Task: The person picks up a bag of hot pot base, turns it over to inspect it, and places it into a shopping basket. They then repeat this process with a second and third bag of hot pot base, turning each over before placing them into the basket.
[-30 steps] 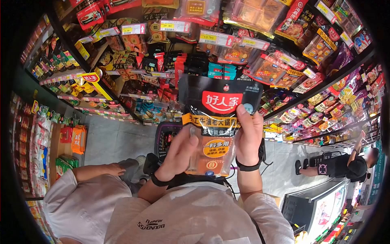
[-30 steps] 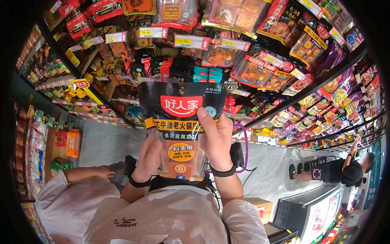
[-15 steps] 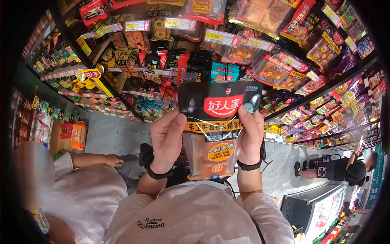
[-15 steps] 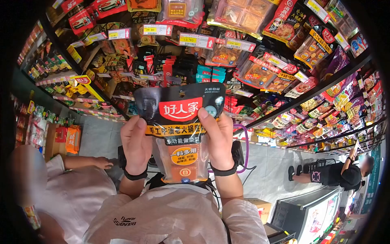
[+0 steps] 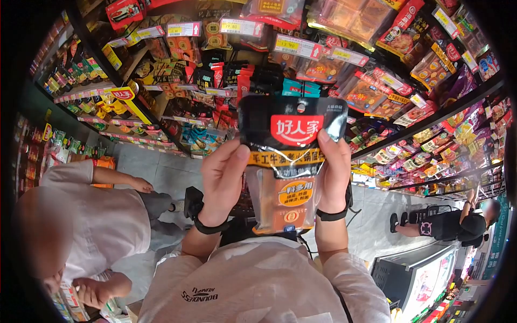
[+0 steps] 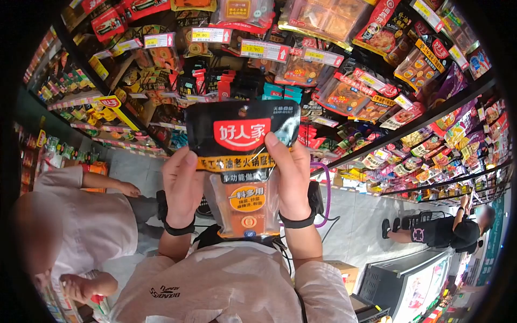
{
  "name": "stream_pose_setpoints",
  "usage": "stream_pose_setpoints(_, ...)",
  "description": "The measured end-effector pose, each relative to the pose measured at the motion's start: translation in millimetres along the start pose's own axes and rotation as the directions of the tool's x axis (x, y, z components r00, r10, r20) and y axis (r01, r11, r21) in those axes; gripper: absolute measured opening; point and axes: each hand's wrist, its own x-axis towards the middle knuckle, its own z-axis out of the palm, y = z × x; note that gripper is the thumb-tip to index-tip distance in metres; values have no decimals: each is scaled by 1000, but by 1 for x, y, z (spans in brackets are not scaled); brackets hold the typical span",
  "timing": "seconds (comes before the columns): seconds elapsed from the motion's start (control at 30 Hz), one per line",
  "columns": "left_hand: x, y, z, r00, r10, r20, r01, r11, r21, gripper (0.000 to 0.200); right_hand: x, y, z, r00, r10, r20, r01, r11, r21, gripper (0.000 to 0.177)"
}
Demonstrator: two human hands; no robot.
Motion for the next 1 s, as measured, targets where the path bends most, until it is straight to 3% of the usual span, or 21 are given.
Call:
stream_pose_setpoints(0.1,-3,6,8,987,-98,128,90,994,66,31,12,1,-4,997,-52,-59,54,998,37,18)
stream_pose_setpoints(0.17,-10,-1,4,966,-158,204,125,978,167,50,20,3,-12,985,-157,-74,157,988,-2,17)
stream_pose_setpoints(0.23,-15,-8,9,986,53,158,-127,851,510,56,25,10,-16,959,-259,-114,259,966,-16,19)
stream_pose_setpoints(0.3,-22,-4,15,946,196,258,-324,568,757,62,23,11,-10,924,-355,-141,349,935,-62,21)
stream_pose_setpoints(0.4,-32,-5,32,936,96,338,-326,595,734,86,14,11,5,923,-341,-176,348,937,9,21)
stream_pose_setpoints(0.43,-31,-5,35,934,-6,357,-275,626,730,100,9,9,13,923,-347,-169,346,938,-38,22)
stream_pose_setpoints(0.47,-30,-11,37,936,7,352,-237,751,616,101,3,10,15,935,-328,-138,317,944,-97,25)
stream_pose_setpoints(0.53,-28,-32,36,941,26,337,-145,932,333,104,-4,8,23,950,-310,-34,269,870,-414,28)
stream_pose_setpoints(0.57,-30,-43,32,944,-107,313,114,993,-3,105,-4,5,22,941,-299,160,339,853,-397,30)
stream_pose_setpoints(0.6,-29,-40,23,932,-171,320,191,981,-33,94,-3,2,18,914,-260,312,368,856,-364,34)
stream_pose_setpoints(0.63,-30,-42,16,909,-277,310,363,894,-263,87,-2,0,13,864,-214,456,385,864,-324,39)
stream_pose_setpoints(0.67,-31,-45,11,867,-377,325,495,728,-475,80,-5,-1,10,851,-242,466,431,828,-358,39)
stream_pose_setpoints(0.77,-25,-29,10,889,-252,383,457,559,-692,68,-17,1,-2,803,-365,471,569,704,-425,40)
stream_pose_setpoints(0.87,-16,-26,0,922,-211,323,385,558,-735,63,-21,12,-14,826,-482,292,560,643,-523,40)
stream_pose_setpoints(0.9,-13,-24,-3,933,-221,284,360,565,-742,54,-24,16,-16,865,-446,230,498,704,-506,45)
stream_pose_setpoints(1.0,-2,-32,-23,985,-121,120,170,652,-739,46,-30,15,-22,956,-167,241,251,890,-380,48)
